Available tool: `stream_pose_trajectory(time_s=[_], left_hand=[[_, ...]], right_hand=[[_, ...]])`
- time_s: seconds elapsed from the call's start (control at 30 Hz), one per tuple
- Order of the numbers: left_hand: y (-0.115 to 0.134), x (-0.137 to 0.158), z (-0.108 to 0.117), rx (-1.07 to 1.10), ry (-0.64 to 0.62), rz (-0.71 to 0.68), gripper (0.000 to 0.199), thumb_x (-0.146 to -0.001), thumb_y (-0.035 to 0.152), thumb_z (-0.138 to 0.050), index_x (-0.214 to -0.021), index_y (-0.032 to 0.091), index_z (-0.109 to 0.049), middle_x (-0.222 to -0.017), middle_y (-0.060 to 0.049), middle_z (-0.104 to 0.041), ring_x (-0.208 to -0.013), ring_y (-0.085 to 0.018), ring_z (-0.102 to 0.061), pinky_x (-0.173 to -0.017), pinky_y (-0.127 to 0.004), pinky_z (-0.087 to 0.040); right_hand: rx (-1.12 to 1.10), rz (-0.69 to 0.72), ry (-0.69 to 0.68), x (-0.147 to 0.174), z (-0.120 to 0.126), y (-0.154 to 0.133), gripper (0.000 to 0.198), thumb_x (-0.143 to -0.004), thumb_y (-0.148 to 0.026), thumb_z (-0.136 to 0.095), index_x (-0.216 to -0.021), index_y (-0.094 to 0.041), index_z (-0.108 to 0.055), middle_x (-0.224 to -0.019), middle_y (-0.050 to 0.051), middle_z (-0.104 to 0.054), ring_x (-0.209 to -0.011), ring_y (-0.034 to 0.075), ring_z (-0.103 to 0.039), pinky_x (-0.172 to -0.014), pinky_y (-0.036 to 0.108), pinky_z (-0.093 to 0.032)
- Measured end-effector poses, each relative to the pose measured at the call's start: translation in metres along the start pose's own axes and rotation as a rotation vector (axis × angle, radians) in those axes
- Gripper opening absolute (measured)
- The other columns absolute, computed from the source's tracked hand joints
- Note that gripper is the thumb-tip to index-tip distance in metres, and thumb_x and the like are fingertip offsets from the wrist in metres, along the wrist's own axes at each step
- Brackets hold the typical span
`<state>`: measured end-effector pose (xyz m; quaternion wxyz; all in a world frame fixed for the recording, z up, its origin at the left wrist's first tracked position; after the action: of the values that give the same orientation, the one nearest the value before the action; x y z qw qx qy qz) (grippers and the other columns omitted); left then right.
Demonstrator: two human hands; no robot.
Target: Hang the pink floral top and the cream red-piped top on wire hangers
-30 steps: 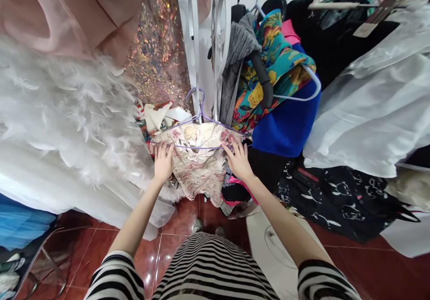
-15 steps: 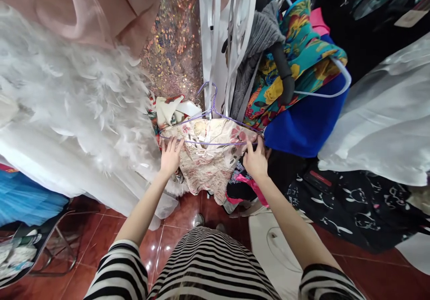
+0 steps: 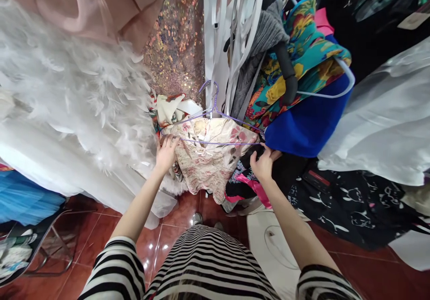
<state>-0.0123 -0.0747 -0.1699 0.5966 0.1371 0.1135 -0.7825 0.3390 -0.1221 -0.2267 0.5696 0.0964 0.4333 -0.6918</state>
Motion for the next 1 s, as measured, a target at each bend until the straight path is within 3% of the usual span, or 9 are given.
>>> stream_pose_trajectory(time_s=[0.17, 0.3, 0.37, 0.5, 0.57, 0.7, 0.83, 0.93, 1.0], left_hand=[[-0.007, -0.003, 0.001, 0.011, 0.023, 0.014, 0.061, -0.083, 0.005, -0.040, -0.140, 0.022, -0.054, -0.147, -0.017, -0.053, -0.141, -0.029, -0.046, -0.119, -0.056, -0.030], [-0.010, -0.002, -0.001, 0.021, 0.042, -0.002, 0.063, -0.082, 0.005, -0.040, -0.141, 0.022, -0.053, -0.148, -0.017, -0.052, -0.143, -0.029, -0.043, -0.120, -0.056, -0.030], [-0.010, -0.001, -0.001, 0.020, 0.046, -0.010, 0.063, -0.081, 0.005, -0.041, -0.141, 0.022, -0.053, -0.147, -0.016, -0.053, -0.142, -0.029, -0.045, -0.120, -0.055, -0.031], [-0.012, -0.004, 0.001, 0.025, 0.051, 0.015, 0.055, -0.081, 0.007, -0.043, -0.134, 0.018, -0.057, -0.140, -0.020, -0.057, -0.136, -0.032, -0.050, -0.118, -0.056, -0.033], [-0.014, -0.009, 0.003, 0.028, 0.051, 0.043, 0.050, -0.081, 0.008, -0.043, -0.127, 0.018, -0.060, -0.134, -0.020, -0.060, -0.129, -0.033, -0.056, -0.116, -0.056, -0.035], [-0.013, -0.017, 0.003, 0.040, 0.048, 0.074, 0.042, -0.081, 0.012, -0.045, -0.119, 0.019, -0.062, -0.127, -0.019, -0.061, -0.116, -0.034, -0.063, -0.111, -0.054, -0.042], [-0.012, -0.012, 0.002, 0.027, 0.037, 0.063, 0.050, -0.079, 0.009, -0.045, -0.127, 0.018, -0.058, -0.134, -0.020, -0.058, -0.129, -0.033, -0.055, -0.116, -0.054, -0.037], [-0.011, -0.008, 0.002, 0.034, 0.031, 0.050, 0.052, -0.079, 0.008, -0.044, -0.129, 0.017, -0.057, -0.138, -0.020, -0.056, -0.137, -0.033, -0.049, -0.116, -0.054, -0.036], [-0.010, -0.008, 0.001, 0.045, 0.026, 0.053, 0.052, -0.079, 0.008, -0.044, -0.128, 0.016, -0.057, -0.139, -0.021, -0.055, -0.138, -0.034, -0.047, -0.116, -0.054, -0.037]], right_hand=[[0.026, -0.039, -0.105, 0.003, -0.015, 0.017, 0.061, -0.082, -0.021, -0.041, -0.143, -0.013, -0.041, -0.134, 0.025, -0.047, -0.129, 0.044, -0.043, -0.100, 0.068, -0.040], [0.101, -0.045, -0.123, 0.004, -0.021, 0.023, 0.068, -0.080, -0.019, -0.043, -0.148, -0.020, -0.038, -0.135, 0.024, -0.048, -0.129, 0.047, -0.045, -0.097, 0.071, -0.040], [0.127, -0.064, -0.109, 0.003, -0.020, 0.023, 0.068, -0.080, -0.020, -0.043, -0.148, -0.016, -0.036, -0.133, 0.026, -0.049, -0.127, 0.047, -0.047, -0.097, 0.070, -0.041], [0.108, -0.182, -0.050, -0.001, -0.014, 0.028, 0.059, -0.082, -0.024, -0.041, -0.135, 0.002, -0.041, -0.116, 0.032, -0.058, -0.112, 0.045, -0.058, -0.095, 0.065, -0.045], [0.078, -0.246, -0.038, 0.000, -0.012, 0.031, 0.054, -0.084, -0.025, -0.040, -0.128, 0.004, -0.045, -0.107, 0.032, -0.061, -0.101, 0.043, -0.063, -0.090, 0.061, -0.049], [0.067, -0.165, -0.100, 0.009, -0.016, 0.027, 0.042, -0.082, -0.022, -0.041, -0.118, -0.011, -0.059, -0.117, 0.026, -0.061, -0.112, 0.041, -0.059, -0.092, 0.060, -0.049], [0.080, -0.100, -0.173, 0.013, -0.026, 0.032, 0.039, -0.074, -0.019, -0.048, -0.107, -0.017, -0.069, -0.132, 0.023, -0.055, -0.130, 0.045, -0.043, -0.095, 0.068, -0.043], [-0.054, -0.239, -0.167, 0.000, -0.033, 0.051, 0.034, -0.073, -0.024, -0.051, -0.101, -0.017, -0.070, -0.112, 0.022, -0.064, -0.117, 0.043, -0.053, -0.091, 0.064, -0.047], [-0.227, -0.364, -0.208, -0.012, -0.045, 0.061, 0.026, -0.075, -0.030, -0.051, -0.091, -0.020, -0.069, -0.087, 0.015, -0.067, -0.096, 0.035, -0.063, -0.084, 0.055, -0.052]])
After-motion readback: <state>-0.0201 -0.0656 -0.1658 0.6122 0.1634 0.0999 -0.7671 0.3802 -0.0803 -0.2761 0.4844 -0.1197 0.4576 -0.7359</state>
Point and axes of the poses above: each hand's wrist, its own x-axis away from the middle knuckle, its own z-axis out of the back of the hand, y = z × x, the point moved 8 cm from there along -x, towards the middle knuckle
